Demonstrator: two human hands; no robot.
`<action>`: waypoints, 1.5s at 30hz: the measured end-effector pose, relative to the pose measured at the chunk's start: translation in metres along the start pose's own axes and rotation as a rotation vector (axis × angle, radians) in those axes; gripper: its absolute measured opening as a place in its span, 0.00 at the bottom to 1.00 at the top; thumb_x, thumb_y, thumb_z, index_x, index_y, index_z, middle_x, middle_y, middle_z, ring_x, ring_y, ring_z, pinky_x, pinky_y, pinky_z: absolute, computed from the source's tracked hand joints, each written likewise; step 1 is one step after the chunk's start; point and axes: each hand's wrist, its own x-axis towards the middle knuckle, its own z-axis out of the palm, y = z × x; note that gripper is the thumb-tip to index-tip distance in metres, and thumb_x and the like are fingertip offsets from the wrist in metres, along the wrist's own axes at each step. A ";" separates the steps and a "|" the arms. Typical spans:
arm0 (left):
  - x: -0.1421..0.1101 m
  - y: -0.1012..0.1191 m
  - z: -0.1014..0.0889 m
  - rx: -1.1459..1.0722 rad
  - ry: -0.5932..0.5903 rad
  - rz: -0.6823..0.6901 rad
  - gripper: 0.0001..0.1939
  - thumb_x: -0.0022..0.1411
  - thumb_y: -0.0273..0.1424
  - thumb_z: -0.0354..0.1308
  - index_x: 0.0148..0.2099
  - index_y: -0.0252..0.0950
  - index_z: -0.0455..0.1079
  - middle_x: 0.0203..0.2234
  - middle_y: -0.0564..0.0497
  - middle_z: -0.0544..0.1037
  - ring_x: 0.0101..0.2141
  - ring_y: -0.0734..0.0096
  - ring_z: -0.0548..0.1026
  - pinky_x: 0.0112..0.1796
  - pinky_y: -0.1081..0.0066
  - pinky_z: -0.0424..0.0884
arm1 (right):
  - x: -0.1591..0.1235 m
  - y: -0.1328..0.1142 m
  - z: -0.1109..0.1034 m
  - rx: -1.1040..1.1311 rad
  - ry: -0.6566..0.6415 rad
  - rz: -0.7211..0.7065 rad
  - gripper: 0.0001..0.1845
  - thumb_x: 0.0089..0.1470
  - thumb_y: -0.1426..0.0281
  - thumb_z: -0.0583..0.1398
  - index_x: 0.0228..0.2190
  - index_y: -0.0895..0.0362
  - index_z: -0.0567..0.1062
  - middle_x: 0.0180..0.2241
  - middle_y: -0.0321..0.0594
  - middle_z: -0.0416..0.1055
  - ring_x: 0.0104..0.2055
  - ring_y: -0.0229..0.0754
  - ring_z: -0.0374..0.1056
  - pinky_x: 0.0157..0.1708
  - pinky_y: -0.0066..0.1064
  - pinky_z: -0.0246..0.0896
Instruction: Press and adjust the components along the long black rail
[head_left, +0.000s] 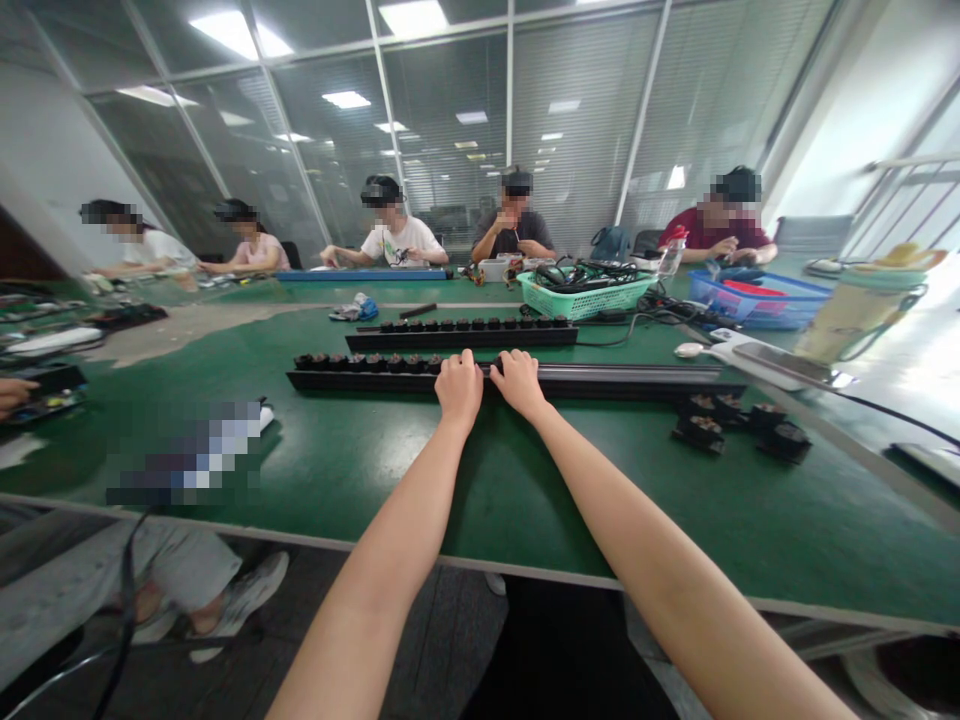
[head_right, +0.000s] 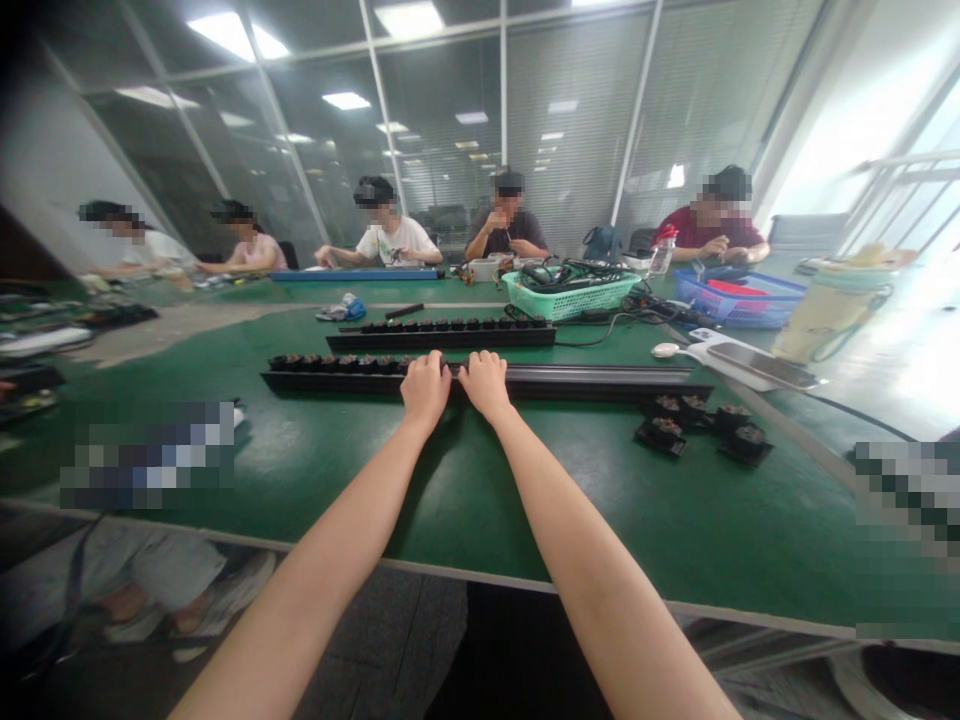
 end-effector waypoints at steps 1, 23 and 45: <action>0.000 0.000 0.000 -0.003 -0.001 -0.001 0.14 0.74 0.31 0.47 0.56 0.37 0.69 0.49 0.40 0.78 0.53 0.57 0.74 0.47 0.65 0.74 | 0.000 0.000 0.000 -0.001 0.002 0.002 0.15 0.68 0.66 0.54 0.47 0.62 0.76 0.49 0.54 0.74 0.53 0.54 0.65 0.52 0.41 0.55; -0.001 0.004 -0.005 -0.013 -0.036 -0.036 0.16 0.75 0.30 0.45 0.58 0.38 0.69 0.51 0.40 0.77 0.54 0.57 0.72 0.46 0.65 0.75 | 0.000 -0.003 0.001 -0.024 0.014 0.015 0.15 0.67 0.66 0.55 0.47 0.62 0.75 0.49 0.56 0.74 0.53 0.54 0.65 0.52 0.41 0.56; -0.001 0.004 -0.006 -0.009 -0.037 -0.043 0.16 0.74 0.30 0.45 0.58 0.38 0.69 0.52 0.40 0.77 0.54 0.56 0.72 0.46 0.64 0.75 | -0.002 -0.004 -0.006 0.022 -0.016 0.083 0.17 0.68 0.61 0.56 0.50 0.58 0.76 0.53 0.55 0.66 0.56 0.56 0.60 0.54 0.43 0.58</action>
